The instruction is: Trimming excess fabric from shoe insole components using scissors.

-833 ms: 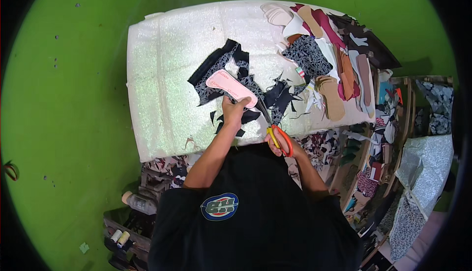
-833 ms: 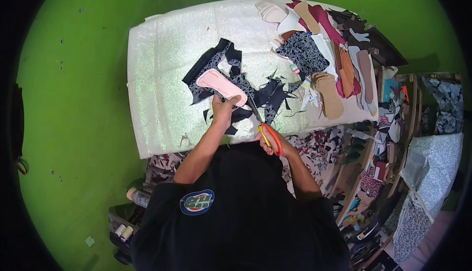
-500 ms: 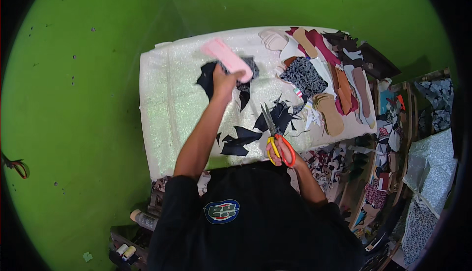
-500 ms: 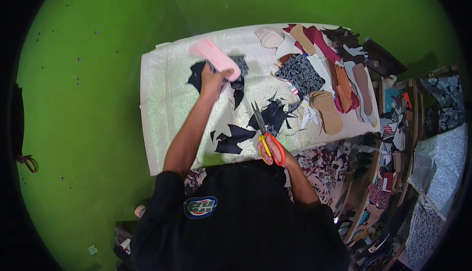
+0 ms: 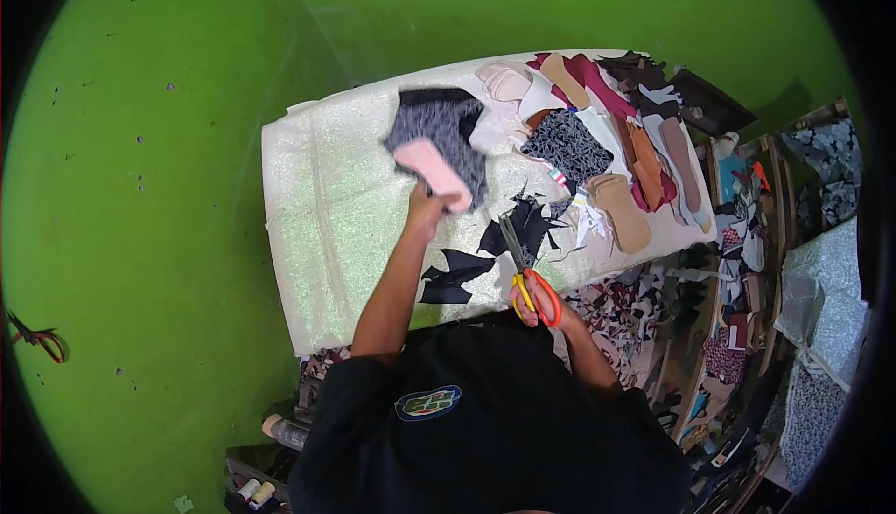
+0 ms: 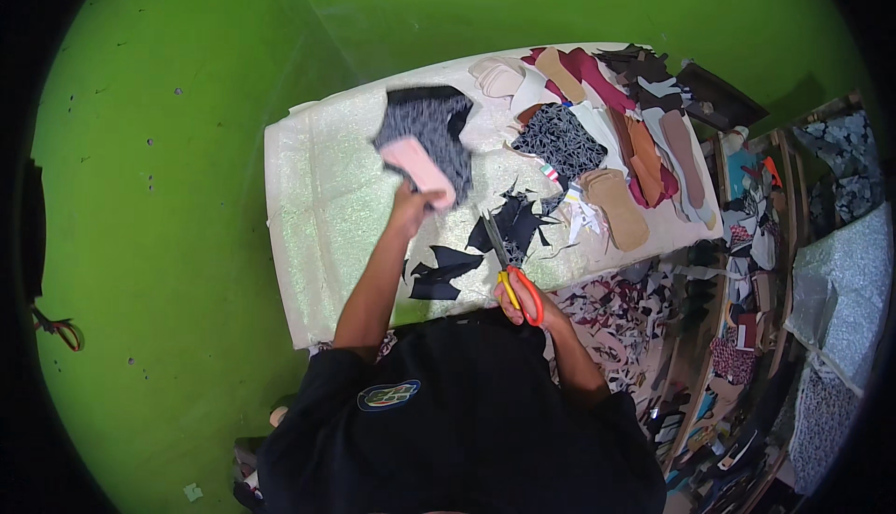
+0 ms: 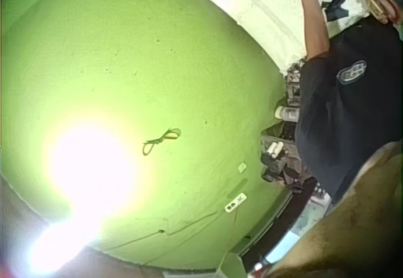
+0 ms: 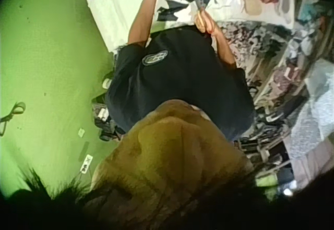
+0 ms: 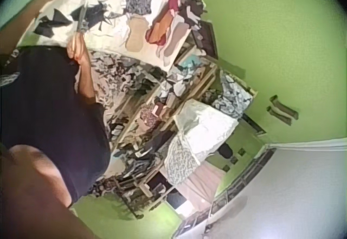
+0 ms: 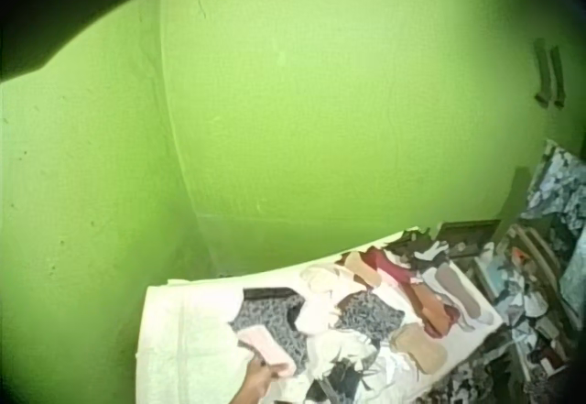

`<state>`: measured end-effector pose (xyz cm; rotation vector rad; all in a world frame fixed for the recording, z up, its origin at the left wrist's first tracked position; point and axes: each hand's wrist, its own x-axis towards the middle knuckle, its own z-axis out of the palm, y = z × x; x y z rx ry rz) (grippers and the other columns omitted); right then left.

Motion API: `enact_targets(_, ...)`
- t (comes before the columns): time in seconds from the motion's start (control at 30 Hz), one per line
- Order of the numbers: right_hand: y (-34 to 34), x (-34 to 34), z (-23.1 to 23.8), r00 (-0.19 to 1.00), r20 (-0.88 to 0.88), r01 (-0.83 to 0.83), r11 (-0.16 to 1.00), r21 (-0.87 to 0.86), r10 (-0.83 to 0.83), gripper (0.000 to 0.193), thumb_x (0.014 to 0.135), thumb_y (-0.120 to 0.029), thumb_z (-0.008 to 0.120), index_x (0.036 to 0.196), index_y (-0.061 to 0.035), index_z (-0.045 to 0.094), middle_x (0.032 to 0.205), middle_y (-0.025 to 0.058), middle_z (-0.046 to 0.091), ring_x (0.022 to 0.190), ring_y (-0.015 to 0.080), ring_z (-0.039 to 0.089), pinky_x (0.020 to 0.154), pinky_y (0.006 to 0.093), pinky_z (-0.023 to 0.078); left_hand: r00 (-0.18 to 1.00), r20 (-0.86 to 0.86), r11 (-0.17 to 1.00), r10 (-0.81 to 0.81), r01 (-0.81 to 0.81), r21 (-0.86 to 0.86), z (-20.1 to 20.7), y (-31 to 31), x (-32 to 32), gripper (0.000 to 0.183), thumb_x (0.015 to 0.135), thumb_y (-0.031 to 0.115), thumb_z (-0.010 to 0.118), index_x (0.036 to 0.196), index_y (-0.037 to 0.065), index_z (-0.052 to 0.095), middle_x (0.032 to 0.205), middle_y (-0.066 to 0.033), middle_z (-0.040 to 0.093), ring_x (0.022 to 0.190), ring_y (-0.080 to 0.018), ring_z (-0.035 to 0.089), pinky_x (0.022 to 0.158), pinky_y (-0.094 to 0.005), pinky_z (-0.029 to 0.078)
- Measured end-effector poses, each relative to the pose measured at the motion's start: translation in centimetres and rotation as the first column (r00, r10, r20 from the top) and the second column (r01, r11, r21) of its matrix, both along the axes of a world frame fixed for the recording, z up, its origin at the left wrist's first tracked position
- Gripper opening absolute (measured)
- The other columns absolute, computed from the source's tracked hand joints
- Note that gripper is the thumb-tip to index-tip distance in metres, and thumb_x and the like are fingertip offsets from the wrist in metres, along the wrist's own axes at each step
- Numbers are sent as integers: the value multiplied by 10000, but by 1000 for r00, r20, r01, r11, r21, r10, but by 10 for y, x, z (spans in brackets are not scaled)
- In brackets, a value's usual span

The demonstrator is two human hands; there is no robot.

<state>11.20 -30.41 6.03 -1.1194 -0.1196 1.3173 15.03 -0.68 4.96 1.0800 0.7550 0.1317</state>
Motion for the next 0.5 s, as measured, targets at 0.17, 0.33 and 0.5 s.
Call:
enact_targets(0.17, -2, -4, 3, 999, -15, -41, 995, -96, 39, 613, 947, -576, 235, 937, -16, 486, 531, 5, 376, 395, 89, 364, 390, 235, 330, 996, -79, 985, -49, 35, -171, -52, -14, -36, 541, 632, -68, 693, 1128, 17, 492, 1014, -118, 617, 887, -265, 631, 718, -406, 535)
enact_targets(0.33, 4, -2, -2, 993, 41, -98, 962, -254, 112, 639, 925, -605, 273, 967, -11, 507, 578, 24, 455, 413, 91, 409, 395, 238, 361, 992, -124, 992, -26, 10, -125, -44, -12, -38, 501, 645, -74, 682, 1104, -11, 492, 981, -141, 628, 846, -261, 648, 675, -390, 544)
enact_targets(0.5, 22, -5, 2, 992, -45, -127, 949, -289, 119, 665, 903, -632, 325, 978, 3, 507, 637, 48, 506, 448, 89, 435, 412, 247, 379, 991, -136, 980, -3, -24, -195, -48, -14, -43, 459, 666, -104, 673, 1085, -19, 505, 986, -140, 624, 856, -250, 643, 723, -369, 553)
